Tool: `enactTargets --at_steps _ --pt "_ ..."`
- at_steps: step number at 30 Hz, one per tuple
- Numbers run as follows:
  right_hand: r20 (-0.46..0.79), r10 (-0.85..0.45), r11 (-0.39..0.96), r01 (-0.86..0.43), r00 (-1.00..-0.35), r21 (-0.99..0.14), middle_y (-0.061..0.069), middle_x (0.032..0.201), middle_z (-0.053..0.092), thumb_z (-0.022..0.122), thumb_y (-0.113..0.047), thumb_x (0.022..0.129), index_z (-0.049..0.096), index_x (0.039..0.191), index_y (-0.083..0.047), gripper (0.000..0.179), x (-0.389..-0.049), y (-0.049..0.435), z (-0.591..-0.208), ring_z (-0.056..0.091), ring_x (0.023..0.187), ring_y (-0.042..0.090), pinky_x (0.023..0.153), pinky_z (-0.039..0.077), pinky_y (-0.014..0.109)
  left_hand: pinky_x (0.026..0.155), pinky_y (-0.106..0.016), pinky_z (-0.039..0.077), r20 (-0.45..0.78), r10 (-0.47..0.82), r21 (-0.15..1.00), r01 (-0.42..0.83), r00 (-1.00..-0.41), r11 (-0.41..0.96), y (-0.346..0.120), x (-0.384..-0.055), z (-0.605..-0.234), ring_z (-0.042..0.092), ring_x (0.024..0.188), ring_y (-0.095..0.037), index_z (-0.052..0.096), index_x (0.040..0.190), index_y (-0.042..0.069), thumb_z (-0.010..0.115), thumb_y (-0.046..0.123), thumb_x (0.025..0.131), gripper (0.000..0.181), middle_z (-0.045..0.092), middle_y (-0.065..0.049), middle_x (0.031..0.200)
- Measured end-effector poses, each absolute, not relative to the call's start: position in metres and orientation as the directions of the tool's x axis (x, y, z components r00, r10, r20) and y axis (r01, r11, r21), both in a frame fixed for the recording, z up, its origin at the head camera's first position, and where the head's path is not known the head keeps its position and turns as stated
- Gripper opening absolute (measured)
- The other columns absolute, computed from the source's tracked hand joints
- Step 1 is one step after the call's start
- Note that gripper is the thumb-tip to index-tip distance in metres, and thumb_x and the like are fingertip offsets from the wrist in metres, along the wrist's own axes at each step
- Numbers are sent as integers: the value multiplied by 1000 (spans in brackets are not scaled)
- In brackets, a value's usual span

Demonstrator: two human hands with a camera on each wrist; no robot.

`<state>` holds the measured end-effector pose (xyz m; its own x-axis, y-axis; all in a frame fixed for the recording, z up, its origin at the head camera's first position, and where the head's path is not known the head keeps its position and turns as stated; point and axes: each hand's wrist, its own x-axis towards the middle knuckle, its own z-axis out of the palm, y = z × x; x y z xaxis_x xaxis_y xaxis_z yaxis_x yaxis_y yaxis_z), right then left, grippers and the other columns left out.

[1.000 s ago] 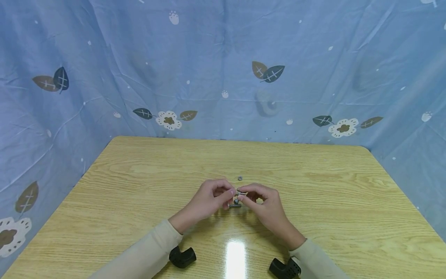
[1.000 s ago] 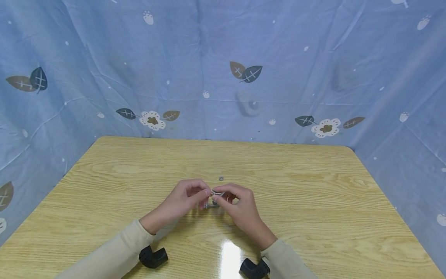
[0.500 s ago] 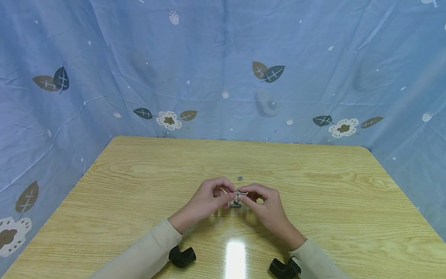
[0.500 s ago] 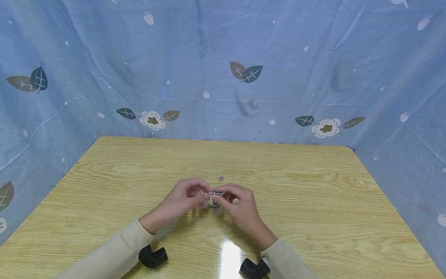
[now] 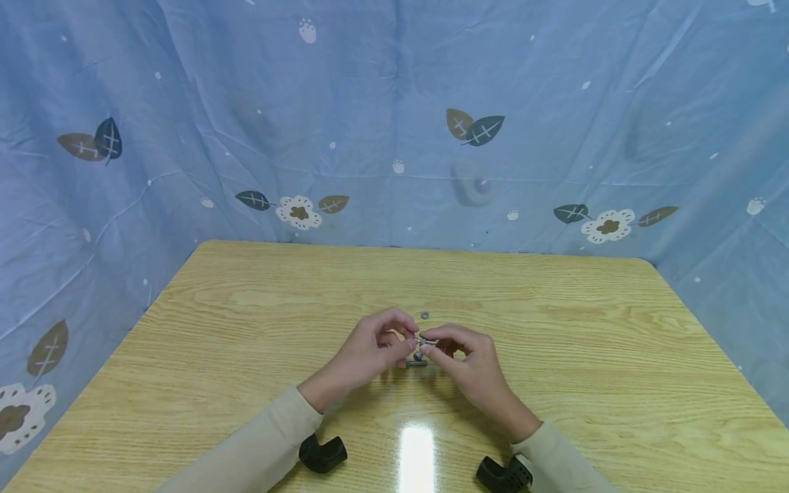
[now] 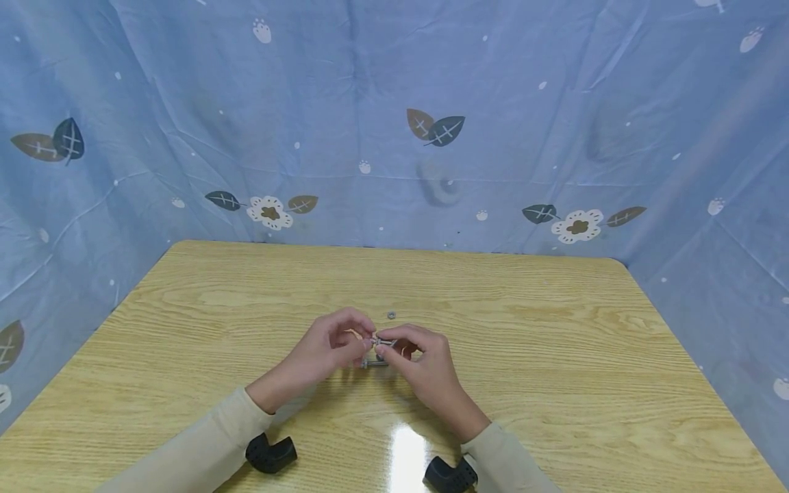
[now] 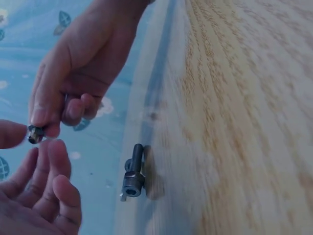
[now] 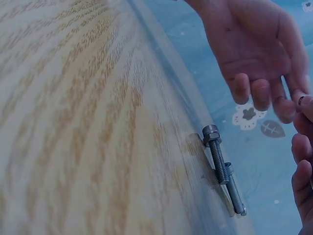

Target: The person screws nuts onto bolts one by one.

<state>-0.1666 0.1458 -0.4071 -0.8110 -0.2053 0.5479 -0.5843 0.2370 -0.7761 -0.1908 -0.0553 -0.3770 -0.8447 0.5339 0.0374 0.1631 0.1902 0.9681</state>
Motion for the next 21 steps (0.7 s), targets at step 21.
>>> enactTargets --at_steps 21 --pt "520 -205 245 -558 -829 -793 6 91 72 71 -3 86 72 104 -11 19 -168 147 -408 60 67 7 58 52 23 61 -41 53 60 513 946 213 -857 244 -54 -191 -379 62 66 -28 68 98 10 59 19 97 13 65 -20 85"
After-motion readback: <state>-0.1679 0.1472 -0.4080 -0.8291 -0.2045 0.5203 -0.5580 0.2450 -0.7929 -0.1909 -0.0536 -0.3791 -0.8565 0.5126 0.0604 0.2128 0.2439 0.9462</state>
